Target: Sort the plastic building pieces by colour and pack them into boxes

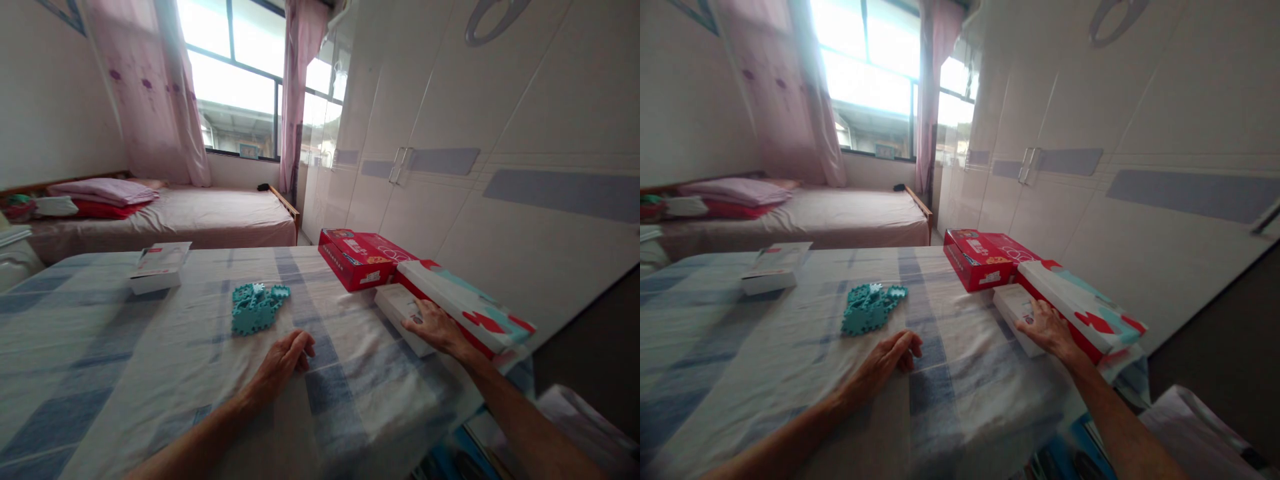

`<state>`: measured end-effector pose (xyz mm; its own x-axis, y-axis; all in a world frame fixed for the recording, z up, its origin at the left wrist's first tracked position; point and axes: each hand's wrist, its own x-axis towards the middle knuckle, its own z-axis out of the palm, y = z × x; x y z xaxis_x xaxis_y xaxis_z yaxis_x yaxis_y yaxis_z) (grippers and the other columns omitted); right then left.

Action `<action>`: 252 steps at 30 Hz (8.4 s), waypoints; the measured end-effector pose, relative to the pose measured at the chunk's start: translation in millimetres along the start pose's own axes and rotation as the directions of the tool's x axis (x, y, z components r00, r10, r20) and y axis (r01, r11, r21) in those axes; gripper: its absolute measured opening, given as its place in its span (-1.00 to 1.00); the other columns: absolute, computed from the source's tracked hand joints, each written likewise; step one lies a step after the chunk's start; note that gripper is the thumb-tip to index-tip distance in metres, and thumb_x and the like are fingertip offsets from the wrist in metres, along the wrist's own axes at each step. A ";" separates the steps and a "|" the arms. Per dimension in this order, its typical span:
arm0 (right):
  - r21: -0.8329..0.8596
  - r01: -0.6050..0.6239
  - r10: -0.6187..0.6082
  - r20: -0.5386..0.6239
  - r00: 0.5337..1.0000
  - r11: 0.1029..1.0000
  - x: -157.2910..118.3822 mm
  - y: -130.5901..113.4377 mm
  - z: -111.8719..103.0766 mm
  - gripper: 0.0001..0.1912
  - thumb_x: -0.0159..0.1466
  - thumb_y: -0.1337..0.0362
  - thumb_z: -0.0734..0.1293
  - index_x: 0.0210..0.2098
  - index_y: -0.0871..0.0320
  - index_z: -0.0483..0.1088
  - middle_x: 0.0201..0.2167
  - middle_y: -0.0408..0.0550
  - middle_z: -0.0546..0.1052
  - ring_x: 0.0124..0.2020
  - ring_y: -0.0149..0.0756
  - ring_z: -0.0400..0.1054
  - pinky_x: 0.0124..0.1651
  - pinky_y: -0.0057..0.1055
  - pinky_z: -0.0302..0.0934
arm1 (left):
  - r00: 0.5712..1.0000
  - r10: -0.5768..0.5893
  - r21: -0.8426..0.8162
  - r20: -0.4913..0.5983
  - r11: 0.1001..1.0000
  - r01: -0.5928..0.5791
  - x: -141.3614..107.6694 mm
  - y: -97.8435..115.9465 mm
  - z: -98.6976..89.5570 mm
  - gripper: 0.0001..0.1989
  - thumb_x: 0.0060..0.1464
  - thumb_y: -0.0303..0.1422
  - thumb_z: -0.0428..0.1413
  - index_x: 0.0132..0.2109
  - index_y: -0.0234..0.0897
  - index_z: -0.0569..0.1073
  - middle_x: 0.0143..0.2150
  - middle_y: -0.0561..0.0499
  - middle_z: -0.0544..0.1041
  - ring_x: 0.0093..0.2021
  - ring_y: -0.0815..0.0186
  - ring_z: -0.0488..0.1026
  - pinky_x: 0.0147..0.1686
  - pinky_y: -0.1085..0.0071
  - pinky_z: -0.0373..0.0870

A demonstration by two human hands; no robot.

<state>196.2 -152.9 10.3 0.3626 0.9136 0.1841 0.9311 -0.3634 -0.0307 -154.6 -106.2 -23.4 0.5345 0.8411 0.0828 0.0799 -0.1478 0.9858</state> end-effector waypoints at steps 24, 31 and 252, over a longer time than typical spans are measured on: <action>0.202 0.492 -0.394 -0.383 0.836 0.847 21.9 -132.9 78.3 -0.55 0.22 0.16 0.07 0.00 0.24 0.29 0.04 0.18 0.35 0.10 -0.06 0.21 0.11 -0.07 0.14 | 0.661 0.241 0.625 -0.711 0.647 0.437 48.0 41.1 -213.3 -0.44 0.02 -0.21 0.08 0.13 -0.39 0.25 0.21 -0.29 0.20 0.21 -0.01 0.10 0.14 0.09 0.07; 0.226 0.525 -0.414 -0.397 0.819 0.821 27.3 -121.8 93.7 -0.58 0.22 0.15 0.10 0.01 0.17 0.26 0.05 0.12 0.36 0.11 -0.09 0.22 0.15 -0.05 0.12 | 0.484 0.091 0.463 -0.870 0.488 0.740 65.4 -5.4 -281.1 -0.13 -0.15 -0.01 0.14 0.26 -0.27 0.07 0.35 -0.30 -0.17 0.30 -0.19 -0.24 0.09 -0.22 -0.07; 0.940 0.001 -0.191 0.068 0.979 0.341 -27.2 -150.5 -21.7 -0.58 0.14 -0.01 0.24 -0.25 0.21 0.46 -0.33 -0.05 0.53 -0.31 -0.28 0.38 -0.23 -0.38 0.24 | 0.669 0.193 0.674 -0.718 0.431 0.600 9.0 -45.7 -160.7 -0.32 -0.02 -0.01 -0.01 0.14 -0.41 0.30 0.16 -0.28 0.25 0.10 -0.02 0.24 0.08 0.19 0.17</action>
<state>45.4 -127.0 31.3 0.1799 0.9764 0.1192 0.3548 0.0487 -0.9337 -288.7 -8.2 -44.3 -0.2312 0.9074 0.3509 0.9224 0.0898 0.3757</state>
